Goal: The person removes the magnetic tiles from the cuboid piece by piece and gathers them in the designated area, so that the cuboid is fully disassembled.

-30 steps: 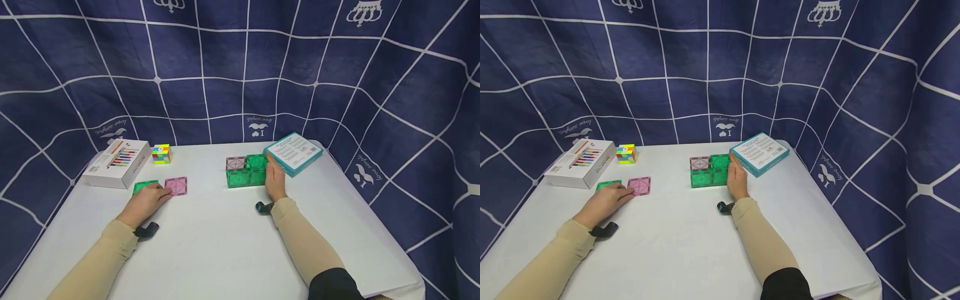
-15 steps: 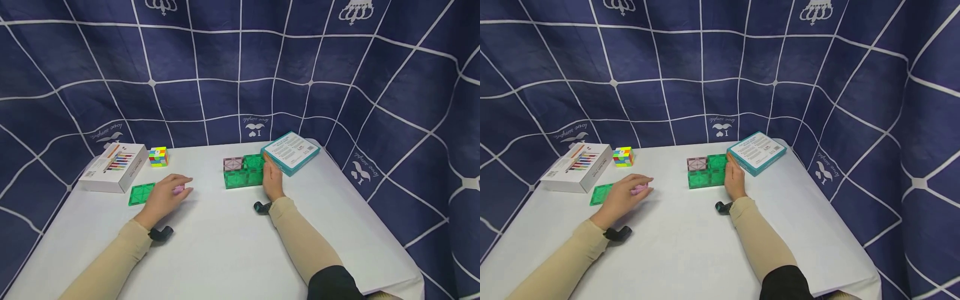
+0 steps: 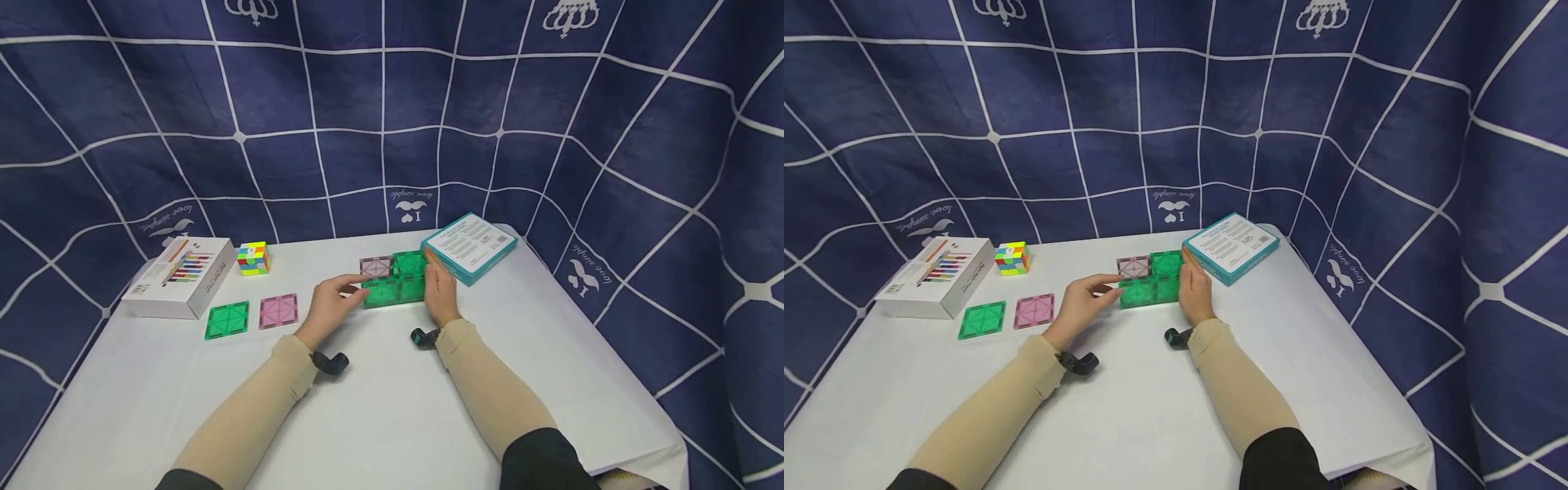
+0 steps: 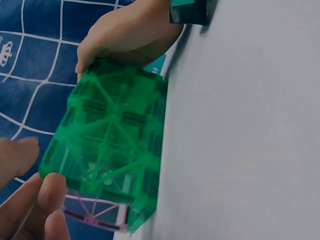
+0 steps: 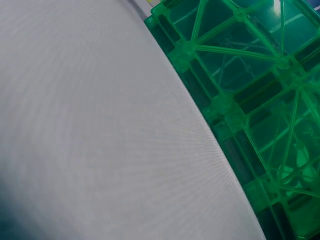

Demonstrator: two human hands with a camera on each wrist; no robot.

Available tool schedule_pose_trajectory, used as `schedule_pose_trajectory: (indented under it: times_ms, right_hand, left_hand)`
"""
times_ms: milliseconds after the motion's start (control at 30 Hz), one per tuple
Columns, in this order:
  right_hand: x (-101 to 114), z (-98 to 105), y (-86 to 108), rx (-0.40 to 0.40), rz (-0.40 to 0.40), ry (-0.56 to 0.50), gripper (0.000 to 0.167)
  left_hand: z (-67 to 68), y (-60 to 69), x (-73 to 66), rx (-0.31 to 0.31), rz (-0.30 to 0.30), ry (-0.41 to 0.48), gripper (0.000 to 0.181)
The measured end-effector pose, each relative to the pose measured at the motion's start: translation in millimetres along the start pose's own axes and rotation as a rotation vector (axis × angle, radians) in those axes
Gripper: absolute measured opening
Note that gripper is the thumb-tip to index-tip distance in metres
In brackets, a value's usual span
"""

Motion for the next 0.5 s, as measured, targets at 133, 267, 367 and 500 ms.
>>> schedule_pose_trajectory:
  times_ms: [133,267,367,500]
  right_hand:
    - [1,0,-0.8,-0.004,0.009,0.000,0.048]
    - [2,0,-0.3,0.002,-0.003,-0.002,0.048]
    - [2,0,-0.1,0.007,-0.007,-0.001,0.047]
    - [2,0,0.3,0.010,-0.007,0.002,0.047]
  left_hand:
    - [-7.4,-6.2,3.3,-0.043,-0.004,0.003,0.019]
    - [-12.1,-4.9,10.6,-0.078,0.007,0.016,0.019]
    - [-14.2,-3.4,15.3,-0.100,0.008,0.033,0.020]
    - [-16.0,-2.4,17.9,-0.113,-0.004,0.046,0.018]
Point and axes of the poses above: each hand's wrist, its own y-axis away from the middle knuckle, its own z-axis out of the back of the hand, x = y × z, the point moved 5 cm from there along -y, towards the middle knuckle, and after that the axes turned 9 degrees about x, right-handed, at the moved point
